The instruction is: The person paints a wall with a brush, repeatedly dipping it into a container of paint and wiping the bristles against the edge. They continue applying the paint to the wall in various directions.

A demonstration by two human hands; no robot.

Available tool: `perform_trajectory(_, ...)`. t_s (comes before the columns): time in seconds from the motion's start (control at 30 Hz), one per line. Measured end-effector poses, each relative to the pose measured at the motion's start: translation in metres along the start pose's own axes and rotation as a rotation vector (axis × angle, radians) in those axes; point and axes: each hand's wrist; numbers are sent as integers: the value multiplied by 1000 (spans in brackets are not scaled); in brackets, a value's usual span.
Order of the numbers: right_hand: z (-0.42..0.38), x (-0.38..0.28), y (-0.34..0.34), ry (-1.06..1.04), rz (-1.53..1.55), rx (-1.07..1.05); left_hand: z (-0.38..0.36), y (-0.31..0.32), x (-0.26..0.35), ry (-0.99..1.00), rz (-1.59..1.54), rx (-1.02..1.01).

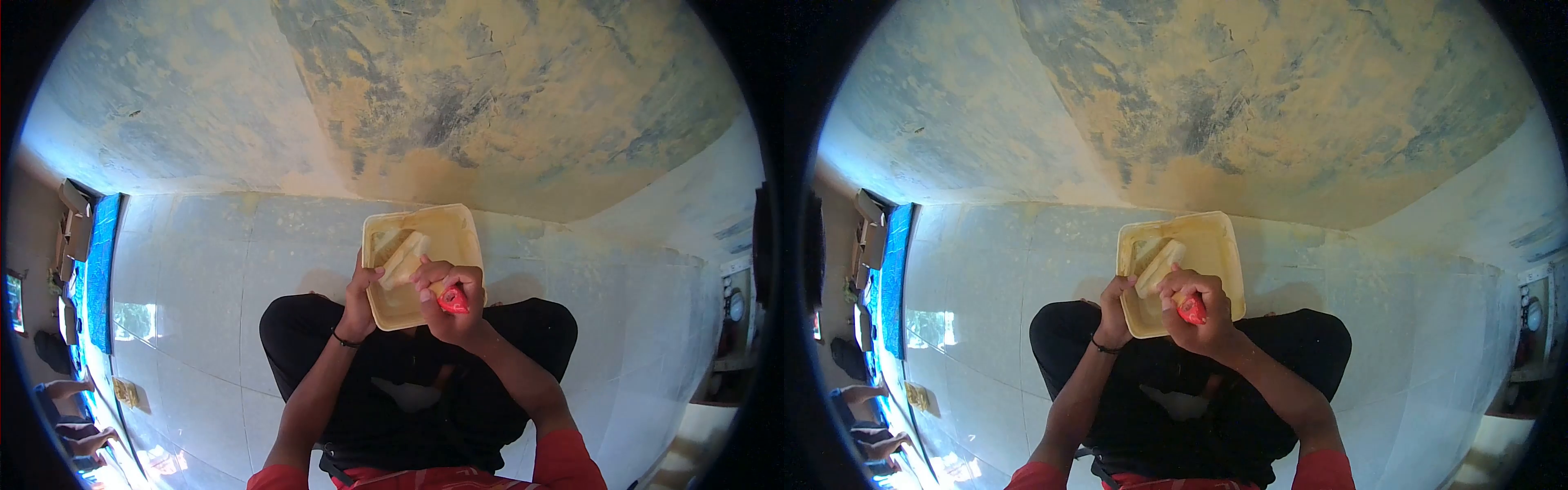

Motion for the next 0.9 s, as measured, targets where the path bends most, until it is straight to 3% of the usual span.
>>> perform_trajectory(0.13,1,-1,0,-19,84,37,-2,0,5,-65,-106,-71)
perform_trajectory(0.6,7,-7,-14,305,444,90,-4,7,7,-92,-82,-64)
perform_trajectory(0.73,12,-7,-17,368,435,94,-1,1,1,-20,30,-16)
perform_trajectory(0.9,20,-8,-28,411,483,67,-3,3,3,-111,-58,-58)
Point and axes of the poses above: each hand's wrist, its own z-axis towards the middle knuckle, its own y-axis out of the palm, x = y × z, and after that the axes turned 3 degrees about -z, right-handed
